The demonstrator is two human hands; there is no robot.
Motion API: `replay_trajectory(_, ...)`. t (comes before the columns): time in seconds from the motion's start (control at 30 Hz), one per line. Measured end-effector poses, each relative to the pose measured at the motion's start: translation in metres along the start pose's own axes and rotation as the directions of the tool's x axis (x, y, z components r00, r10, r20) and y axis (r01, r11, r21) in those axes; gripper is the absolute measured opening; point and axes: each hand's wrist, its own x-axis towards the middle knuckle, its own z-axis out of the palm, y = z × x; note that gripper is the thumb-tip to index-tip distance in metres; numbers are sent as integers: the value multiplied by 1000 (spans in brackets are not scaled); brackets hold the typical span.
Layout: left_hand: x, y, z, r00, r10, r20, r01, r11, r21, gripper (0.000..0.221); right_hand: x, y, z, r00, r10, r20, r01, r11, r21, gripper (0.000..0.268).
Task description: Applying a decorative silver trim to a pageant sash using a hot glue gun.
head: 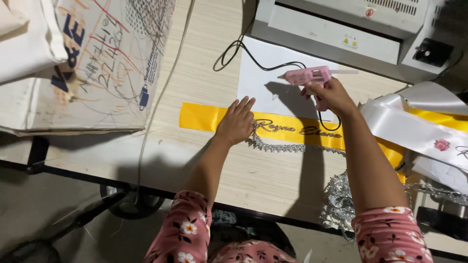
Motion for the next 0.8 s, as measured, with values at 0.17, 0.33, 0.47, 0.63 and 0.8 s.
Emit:
replay_trajectory(0.17,0,0,-1,1000,1,-11,-1,1000,-16,30,19,7,15,998,-67,1,67,991,-119,29)
replay_trajectory(0.33,0,0,-2,1000,3,-14,-4,999,-32,31,29,6,21,998,-17,-58,3,972,-234,28)
replay_trajectory(0.47,0,0,-1,1000,-3,-10,3,999,-37,28,42,18,20,998,-43,-49,28,962,-271,28)
replay_trajectory(0.63,1,1,-5,1000,2,13,-2,1000,-19,30,47,11,22,996,10,-92,-39,946,-322,31)
replay_trajectory(0.8,0,0,-4,1000,10,-19,-11,1000,-19,30,47,-2,25,997,10,-74,-34,944,-329,32)
